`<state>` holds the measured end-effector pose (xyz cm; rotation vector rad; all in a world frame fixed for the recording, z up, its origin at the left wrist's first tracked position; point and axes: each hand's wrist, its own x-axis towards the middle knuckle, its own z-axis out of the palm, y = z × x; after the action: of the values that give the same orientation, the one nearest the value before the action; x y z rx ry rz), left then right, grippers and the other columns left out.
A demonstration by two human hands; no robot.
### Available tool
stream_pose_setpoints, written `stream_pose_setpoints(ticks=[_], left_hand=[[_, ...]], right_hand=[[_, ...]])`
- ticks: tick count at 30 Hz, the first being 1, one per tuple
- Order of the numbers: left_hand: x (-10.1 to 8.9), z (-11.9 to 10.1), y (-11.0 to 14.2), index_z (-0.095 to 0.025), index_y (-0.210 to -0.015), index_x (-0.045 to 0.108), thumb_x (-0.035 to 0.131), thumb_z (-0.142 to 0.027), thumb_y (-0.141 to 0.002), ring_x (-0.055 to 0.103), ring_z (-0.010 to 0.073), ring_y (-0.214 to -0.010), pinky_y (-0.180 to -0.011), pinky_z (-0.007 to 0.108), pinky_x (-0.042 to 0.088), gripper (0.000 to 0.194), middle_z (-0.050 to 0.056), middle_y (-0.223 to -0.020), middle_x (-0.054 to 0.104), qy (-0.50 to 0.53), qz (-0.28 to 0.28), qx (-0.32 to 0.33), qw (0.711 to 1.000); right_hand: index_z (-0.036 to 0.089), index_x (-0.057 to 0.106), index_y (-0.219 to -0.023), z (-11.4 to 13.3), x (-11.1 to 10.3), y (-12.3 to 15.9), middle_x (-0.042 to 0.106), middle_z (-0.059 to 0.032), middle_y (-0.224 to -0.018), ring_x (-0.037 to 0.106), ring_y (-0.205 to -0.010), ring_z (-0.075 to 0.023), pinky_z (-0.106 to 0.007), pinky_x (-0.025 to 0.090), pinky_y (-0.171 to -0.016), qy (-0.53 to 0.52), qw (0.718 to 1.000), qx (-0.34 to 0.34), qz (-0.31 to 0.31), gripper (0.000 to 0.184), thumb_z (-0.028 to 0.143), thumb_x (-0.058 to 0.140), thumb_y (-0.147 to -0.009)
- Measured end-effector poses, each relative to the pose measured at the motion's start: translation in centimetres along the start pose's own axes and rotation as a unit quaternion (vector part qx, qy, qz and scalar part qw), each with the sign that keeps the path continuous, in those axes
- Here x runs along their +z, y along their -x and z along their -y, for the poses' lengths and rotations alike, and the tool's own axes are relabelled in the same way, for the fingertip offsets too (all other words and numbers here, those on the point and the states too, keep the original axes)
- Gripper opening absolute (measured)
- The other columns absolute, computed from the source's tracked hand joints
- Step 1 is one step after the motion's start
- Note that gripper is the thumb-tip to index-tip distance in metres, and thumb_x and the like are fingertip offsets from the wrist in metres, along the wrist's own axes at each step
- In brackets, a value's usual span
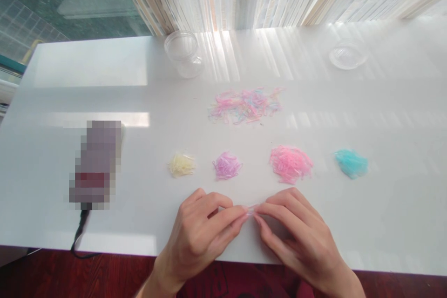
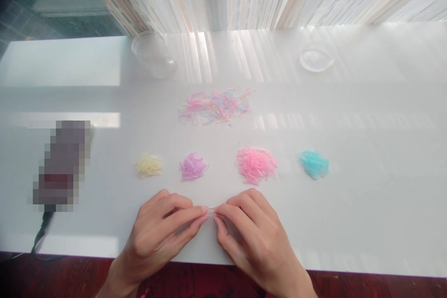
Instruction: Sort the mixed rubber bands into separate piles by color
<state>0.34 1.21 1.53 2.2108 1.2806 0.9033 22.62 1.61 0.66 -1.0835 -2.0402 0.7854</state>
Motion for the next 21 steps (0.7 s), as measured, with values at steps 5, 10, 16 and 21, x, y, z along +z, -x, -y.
stream_pose_setpoints(ticks=[5,10,16,21], left_hand=[[-0.06,0.06,0.09,-0.018,-0.105,0.075,0.071,-0.009,-0.098,0.056,0.0128,-0.069,-0.068,0.03,0.044,0.012,0.0,-0.083,0.07,-0.005,-0.001,0.001,1.0],[-0.12,0.13,0.13,-0.018,-0.106,0.075,0.071,-0.011,-0.099,0.057,0.0132,-0.069,-0.067,0.029,0.045,0.011,0.0,-0.082,0.07,-0.003,-0.01,0.006,1.0],[-0.06,0.13,0.06,-0.019,-0.105,0.075,0.072,-0.01,-0.098,0.058,0.0133,-0.07,-0.067,0.028,0.046,0.012,0.0,-0.081,0.069,0.004,-0.014,0.005,1.0],[-0.07,0.17,0.15,-0.019,-0.103,0.076,0.072,-0.011,-0.098,0.059,0.0133,-0.07,-0.067,0.028,0.047,0.01,0.0,-0.08,0.069,0.003,-0.018,0.007,1.0]], right_hand=[[0.016,0.067,-0.111,0.06,-0.03,-0.06,0.069,-0.0058,-0.089,0.059,-0.08,-0.0179,-0.031,0.053,-0.069,0.001,1.0,-0.004,-0.009,0.02,0.003,0.066,-0.095],[0.017,0.067,-0.111,0.12,0.03,-0.09,0.07,-0.0059,-0.088,0.059,-0.079,-0.0187,-0.032,0.053,-0.068,0.003,1.0,-0.007,-0.019,0.02,0.006,0.07,-0.095],[0.016,0.067,-0.111,0.17,0.05,0.0,0.07,-0.0064,-0.088,0.058,-0.079,-0.0187,-0.033,0.052,-0.068,-0.002,1.0,-0.01,-0.023,0.018,0.009,0.072,-0.095],[0.018,0.068,-0.109,0.06,0.01,0.04,0.07,-0.0051,-0.088,0.059,-0.079,-0.0178,-0.032,0.054,-0.068,0.001,1.0,-0.008,-0.026,0.014,0.009,0.068,-0.098]])
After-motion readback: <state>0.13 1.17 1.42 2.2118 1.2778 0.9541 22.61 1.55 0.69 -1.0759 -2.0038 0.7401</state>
